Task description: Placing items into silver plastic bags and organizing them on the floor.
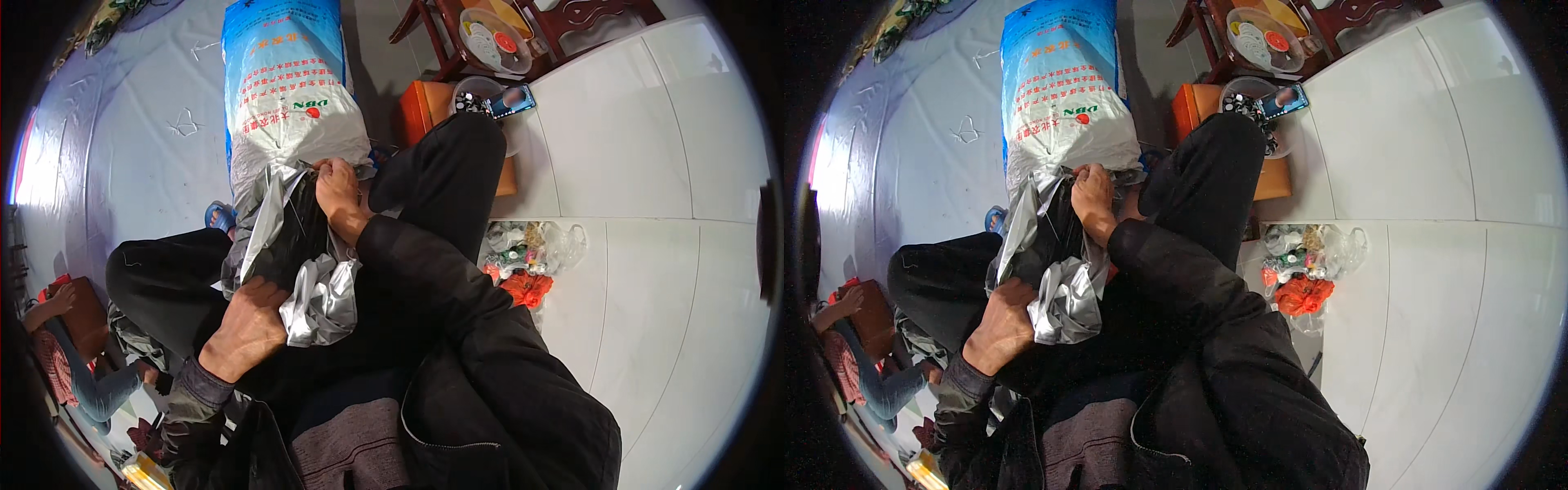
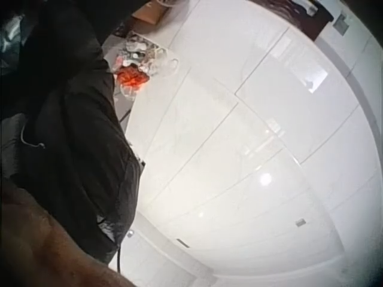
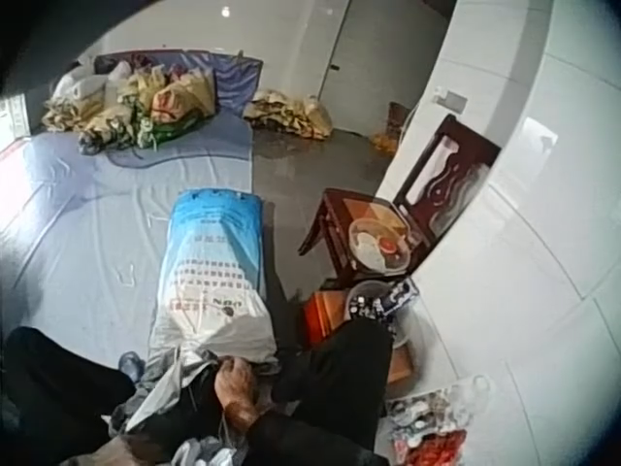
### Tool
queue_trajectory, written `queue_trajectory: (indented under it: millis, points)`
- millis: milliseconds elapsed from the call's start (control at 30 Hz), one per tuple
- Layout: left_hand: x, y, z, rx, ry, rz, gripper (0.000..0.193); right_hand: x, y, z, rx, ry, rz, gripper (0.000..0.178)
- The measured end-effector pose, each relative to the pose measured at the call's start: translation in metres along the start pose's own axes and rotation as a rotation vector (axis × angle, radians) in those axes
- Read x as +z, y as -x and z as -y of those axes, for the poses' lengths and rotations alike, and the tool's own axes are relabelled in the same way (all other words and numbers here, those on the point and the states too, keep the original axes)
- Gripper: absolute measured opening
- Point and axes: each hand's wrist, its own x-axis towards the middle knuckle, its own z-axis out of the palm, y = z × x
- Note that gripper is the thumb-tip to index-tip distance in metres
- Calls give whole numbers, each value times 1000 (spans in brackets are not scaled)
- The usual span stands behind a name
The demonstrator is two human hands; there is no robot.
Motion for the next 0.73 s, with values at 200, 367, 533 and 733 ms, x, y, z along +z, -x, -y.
queue_trajectory:
  millis: [200,367,533,733]
  points:
    - [10,2,0,-33,40,-101,10,4,-4,-9,-18,-57,17,25]
    - [3,4,5,-45,7,-63,11,0,0,5,44,-1,54,25]
    - [4,2,7,-19,24,-41,14,-4,-1,6,28,2,34,26]
    - [9,5,13,11,14,-51,21,-3,-2,6,18,-8,31,26]
